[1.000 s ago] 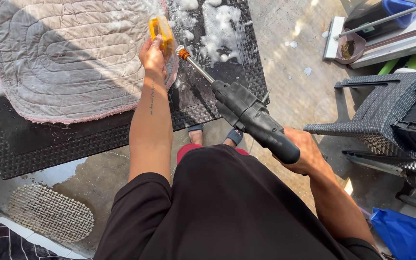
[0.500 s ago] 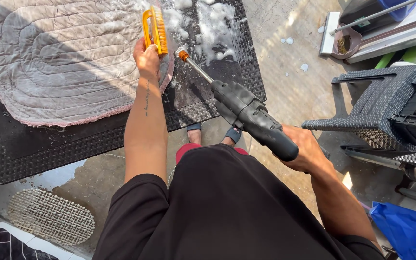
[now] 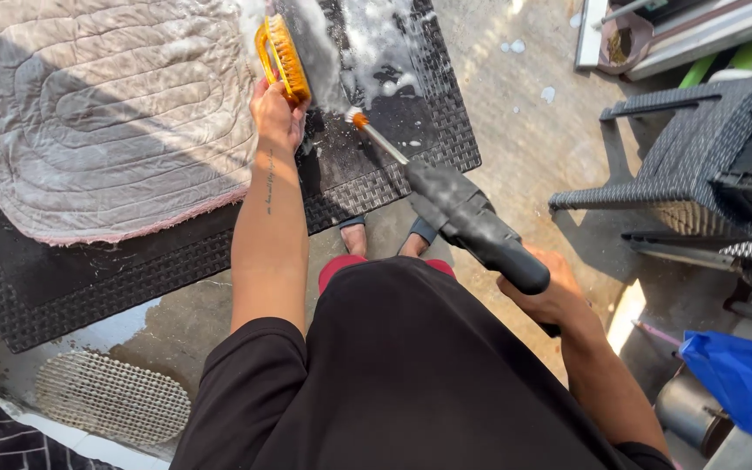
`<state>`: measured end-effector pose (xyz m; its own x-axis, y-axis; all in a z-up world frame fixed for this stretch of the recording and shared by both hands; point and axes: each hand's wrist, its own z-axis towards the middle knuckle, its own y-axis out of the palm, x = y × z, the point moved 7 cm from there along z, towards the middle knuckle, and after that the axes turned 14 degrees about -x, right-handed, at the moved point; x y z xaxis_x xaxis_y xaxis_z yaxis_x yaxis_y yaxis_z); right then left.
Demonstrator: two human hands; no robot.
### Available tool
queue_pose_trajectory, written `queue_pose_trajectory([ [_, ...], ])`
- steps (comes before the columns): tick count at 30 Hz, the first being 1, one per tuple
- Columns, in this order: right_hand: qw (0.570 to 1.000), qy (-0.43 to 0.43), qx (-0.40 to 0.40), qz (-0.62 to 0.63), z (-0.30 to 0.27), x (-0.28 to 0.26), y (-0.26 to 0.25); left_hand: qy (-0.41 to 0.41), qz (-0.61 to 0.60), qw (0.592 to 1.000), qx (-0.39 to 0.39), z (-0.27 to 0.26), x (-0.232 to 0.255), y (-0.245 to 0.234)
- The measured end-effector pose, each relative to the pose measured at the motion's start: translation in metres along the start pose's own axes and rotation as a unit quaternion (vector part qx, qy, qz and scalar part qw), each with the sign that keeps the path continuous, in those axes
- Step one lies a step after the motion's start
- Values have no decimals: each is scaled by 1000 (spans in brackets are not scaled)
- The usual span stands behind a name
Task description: The person is scrubbing a small rug with a brush and then rinsing it using a pressure washer gun.
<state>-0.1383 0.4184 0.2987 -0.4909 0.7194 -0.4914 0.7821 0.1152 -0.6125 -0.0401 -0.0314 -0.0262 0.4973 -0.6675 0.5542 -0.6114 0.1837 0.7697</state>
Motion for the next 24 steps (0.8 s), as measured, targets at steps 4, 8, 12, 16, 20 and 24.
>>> queue_pose_trajectory([
  [4, 996, 37, 41, 74, -20, 48, 22, -44, 9, 999, 12, -11, -19, 10],
  [8, 971, 82, 121, 190, -36, 86, 34, -83, 13, 996, 5, -20, -53, 11],
  [12, 957, 54, 183, 219, -34, 83, 31, -80, 12, 997, -18, -23, -79, 9],
  [16, 948, 41, 167, 267, -42, 86, 34, -78, -11, 996, -29, -37, -91, 21],
  [20, 934, 2, 151, 324, -54, 105, 49, -87, -9, 996, -31, -69, -86, 46],
  [24, 930, -58, 158, 328, -68, 107, 49, -85, -17, 994, -63, -91, -98, 59],
])
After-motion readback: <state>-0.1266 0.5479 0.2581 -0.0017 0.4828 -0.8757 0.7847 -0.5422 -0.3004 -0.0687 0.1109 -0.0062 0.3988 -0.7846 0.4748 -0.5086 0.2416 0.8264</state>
